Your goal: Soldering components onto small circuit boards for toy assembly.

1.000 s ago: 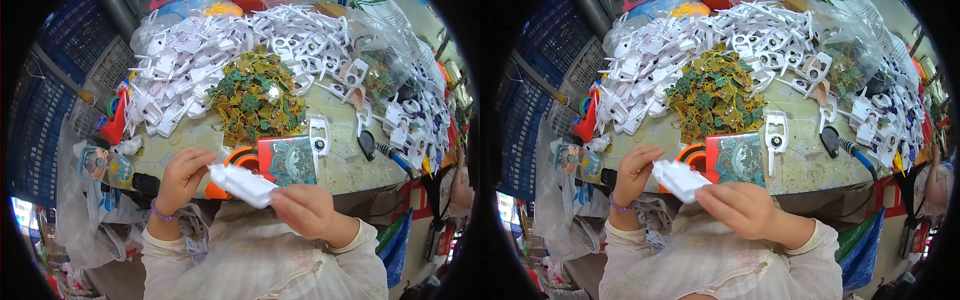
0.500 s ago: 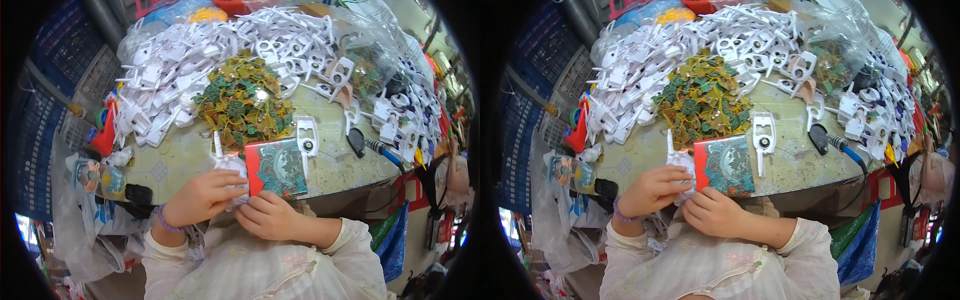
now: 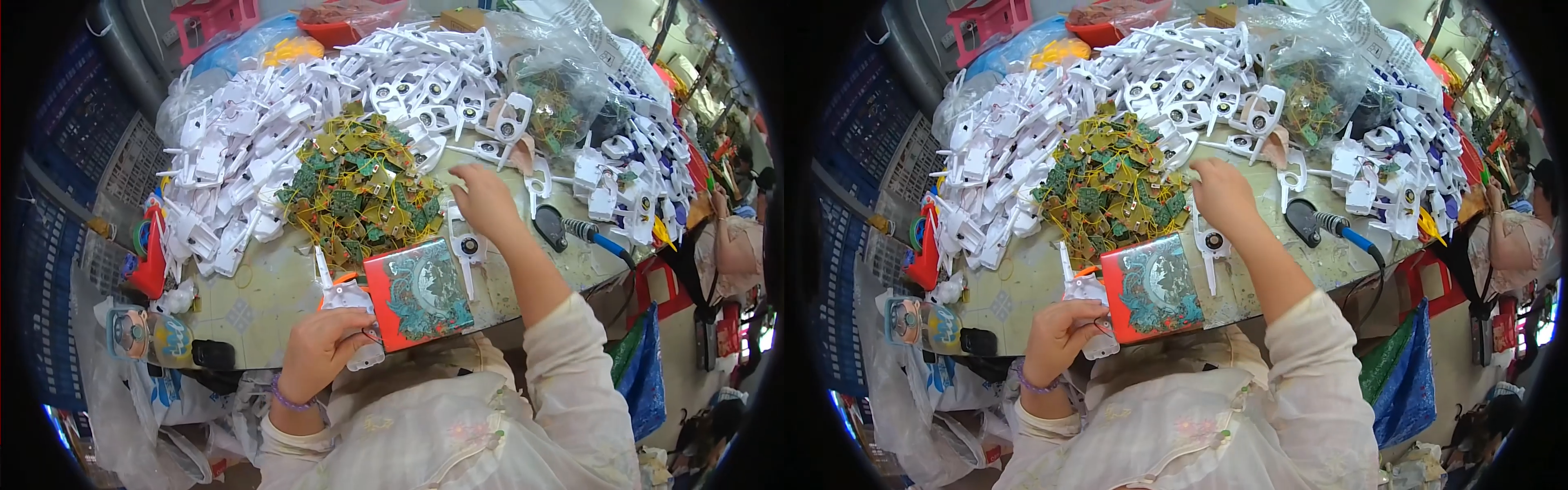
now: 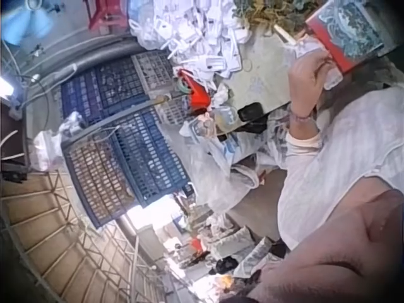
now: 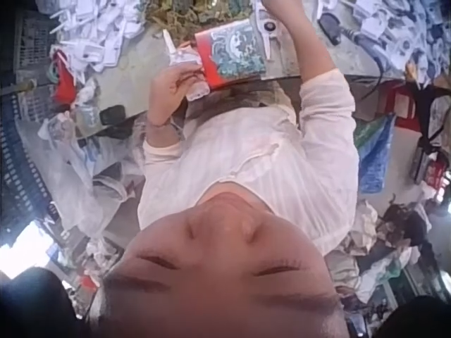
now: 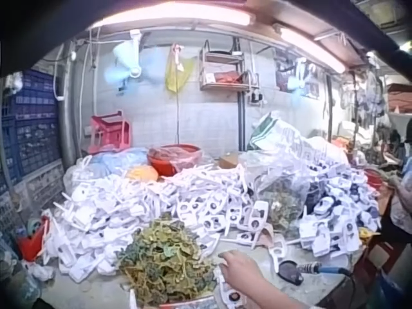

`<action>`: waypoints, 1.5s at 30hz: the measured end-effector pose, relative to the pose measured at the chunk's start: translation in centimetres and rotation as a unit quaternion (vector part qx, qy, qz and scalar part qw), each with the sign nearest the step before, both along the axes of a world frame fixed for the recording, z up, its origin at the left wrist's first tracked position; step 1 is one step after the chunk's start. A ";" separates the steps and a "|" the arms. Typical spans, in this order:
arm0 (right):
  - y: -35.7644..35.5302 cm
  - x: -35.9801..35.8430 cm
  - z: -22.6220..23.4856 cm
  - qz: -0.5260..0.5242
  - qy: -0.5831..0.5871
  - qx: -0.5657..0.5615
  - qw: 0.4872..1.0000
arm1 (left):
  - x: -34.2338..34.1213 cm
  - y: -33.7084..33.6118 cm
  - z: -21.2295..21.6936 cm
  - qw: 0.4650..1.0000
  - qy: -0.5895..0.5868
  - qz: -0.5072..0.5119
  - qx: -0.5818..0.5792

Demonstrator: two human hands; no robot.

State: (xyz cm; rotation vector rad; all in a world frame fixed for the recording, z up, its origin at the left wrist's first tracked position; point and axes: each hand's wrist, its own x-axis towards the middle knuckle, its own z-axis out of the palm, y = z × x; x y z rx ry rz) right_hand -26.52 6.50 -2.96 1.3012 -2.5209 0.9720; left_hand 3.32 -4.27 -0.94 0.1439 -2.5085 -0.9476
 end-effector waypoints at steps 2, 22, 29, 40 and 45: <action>-2.9 -2.1 -0.6 0.006 0.020 0.000 1.000 | 0.0 -0.1 -0.3 0.997 0.023 0.002 0.067; -4.1 1.2 6.5 0.175 -0.395 -0.234 0.871 | -0.8 -1.0 2.2 0.990 0.100 0.045 0.094; 0.9 8.4 7.3 0.329 -0.646 -0.097 0.682 | -3.1 0.8 3.4 0.883 0.124 0.028 0.452; 2.8 13.7 3.5 0.247 -0.540 -0.268 0.758 | -3.7 3.2 2.2 0.877 0.191 0.071 0.436; 2.7 14.1 4.0 0.214 -0.607 -0.313 0.698 | -3.4 3.7 1.8 0.885 0.153 0.075 0.432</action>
